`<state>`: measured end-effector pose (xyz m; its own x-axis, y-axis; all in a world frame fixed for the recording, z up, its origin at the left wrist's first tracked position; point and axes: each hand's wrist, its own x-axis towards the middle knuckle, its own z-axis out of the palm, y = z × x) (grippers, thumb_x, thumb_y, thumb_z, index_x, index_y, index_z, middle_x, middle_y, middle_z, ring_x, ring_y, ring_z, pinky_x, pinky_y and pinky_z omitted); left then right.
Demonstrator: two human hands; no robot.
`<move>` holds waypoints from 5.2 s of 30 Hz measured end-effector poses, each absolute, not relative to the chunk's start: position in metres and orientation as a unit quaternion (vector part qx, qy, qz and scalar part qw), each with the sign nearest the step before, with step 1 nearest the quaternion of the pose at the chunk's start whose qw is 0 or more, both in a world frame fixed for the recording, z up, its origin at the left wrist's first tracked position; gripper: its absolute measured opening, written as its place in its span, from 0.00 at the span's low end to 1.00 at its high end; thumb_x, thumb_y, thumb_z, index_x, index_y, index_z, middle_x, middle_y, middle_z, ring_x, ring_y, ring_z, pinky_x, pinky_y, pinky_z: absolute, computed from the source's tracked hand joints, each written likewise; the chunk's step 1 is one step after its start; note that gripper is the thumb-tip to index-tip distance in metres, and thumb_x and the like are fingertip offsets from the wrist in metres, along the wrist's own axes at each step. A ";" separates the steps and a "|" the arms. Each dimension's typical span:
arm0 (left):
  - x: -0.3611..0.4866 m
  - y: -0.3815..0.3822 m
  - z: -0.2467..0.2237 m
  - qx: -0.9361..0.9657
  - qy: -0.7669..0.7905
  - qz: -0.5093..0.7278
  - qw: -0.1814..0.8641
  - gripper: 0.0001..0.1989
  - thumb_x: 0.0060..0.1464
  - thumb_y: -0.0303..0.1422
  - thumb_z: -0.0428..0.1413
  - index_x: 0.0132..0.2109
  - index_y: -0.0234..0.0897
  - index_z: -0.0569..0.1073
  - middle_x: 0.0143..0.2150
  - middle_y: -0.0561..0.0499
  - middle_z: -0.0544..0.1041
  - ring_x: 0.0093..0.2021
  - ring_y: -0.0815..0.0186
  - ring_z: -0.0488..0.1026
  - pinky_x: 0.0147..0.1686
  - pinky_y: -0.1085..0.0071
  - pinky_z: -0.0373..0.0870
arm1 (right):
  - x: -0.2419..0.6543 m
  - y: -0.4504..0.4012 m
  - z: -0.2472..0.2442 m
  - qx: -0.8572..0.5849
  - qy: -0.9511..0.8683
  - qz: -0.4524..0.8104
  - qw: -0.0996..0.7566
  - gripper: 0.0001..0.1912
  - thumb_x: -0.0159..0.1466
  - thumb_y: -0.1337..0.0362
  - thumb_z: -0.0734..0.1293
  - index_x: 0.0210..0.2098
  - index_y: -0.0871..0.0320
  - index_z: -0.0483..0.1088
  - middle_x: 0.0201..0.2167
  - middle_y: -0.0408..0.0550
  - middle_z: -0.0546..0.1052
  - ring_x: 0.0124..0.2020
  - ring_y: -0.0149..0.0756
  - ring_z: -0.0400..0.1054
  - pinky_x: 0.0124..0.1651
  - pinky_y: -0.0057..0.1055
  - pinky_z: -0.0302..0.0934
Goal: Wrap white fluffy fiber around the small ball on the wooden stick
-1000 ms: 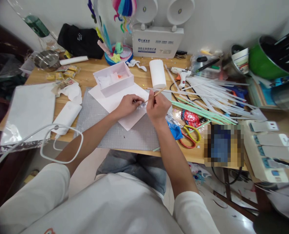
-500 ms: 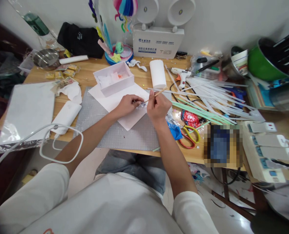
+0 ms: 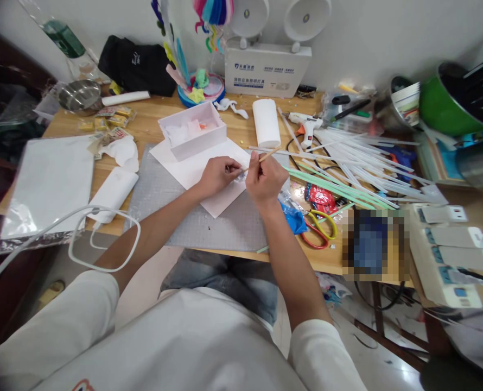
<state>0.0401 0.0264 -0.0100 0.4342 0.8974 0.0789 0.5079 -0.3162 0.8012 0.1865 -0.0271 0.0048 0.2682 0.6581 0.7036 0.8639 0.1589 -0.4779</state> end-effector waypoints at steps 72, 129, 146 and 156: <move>-0.004 -0.039 0.024 0.815 0.449 0.184 0.316 0.08 0.67 0.31 0.49 0.43 0.40 0.73 0.39 0.49 0.80 0.39 0.62 0.75 0.41 0.67 0.67 | 0.185 -0.028 0.007 -0.604 -0.601 -0.074 0.519 0.27 0.72 0.51 0.54 0.20 0.54 0.62 0.16 0.41 0.63 0.21 0.29 0.57 0.30 0.32 0.50; 0.029 0.015 -0.018 0.775 0.404 0.330 0.356 0.12 0.60 0.26 0.56 0.45 0.40 0.83 0.44 0.49 0.85 0.41 0.65 0.79 0.44 0.68 0.74 | 0.193 -0.022 0.004 -0.650 -0.577 -0.105 0.483 0.28 0.74 0.49 0.52 0.22 0.55 0.64 0.18 0.42 0.65 0.23 0.30 0.60 0.32 0.33 0.51; 0.033 0.020 -0.020 0.783 0.404 0.339 0.330 0.08 0.58 0.25 0.58 0.42 0.38 0.82 0.38 0.50 0.83 0.36 0.67 0.77 0.41 0.70 0.72 | 0.187 -0.027 0.002 -0.620 -0.615 -0.113 0.474 0.27 0.73 0.50 0.52 0.22 0.54 0.64 0.19 0.44 0.67 0.24 0.32 0.62 0.32 0.33 0.52; 0.031 0.020 -0.022 0.784 0.389 0.346 0.338 0.09 0.59 0.26 0.56 0.42 0.38 0.81 0.40 0.50 0.84 0.37 0.67 0.77 0.40 0.70 0.71 | 0.187 -0.026 0.003 -0.625 -0.625 -0.090 0.458 0.23 0.72 0.53 0.54 0.22 0.53 0.61 0.18 0.43 0.64 0.24 0.32 0.60 0.32 0.34 0.52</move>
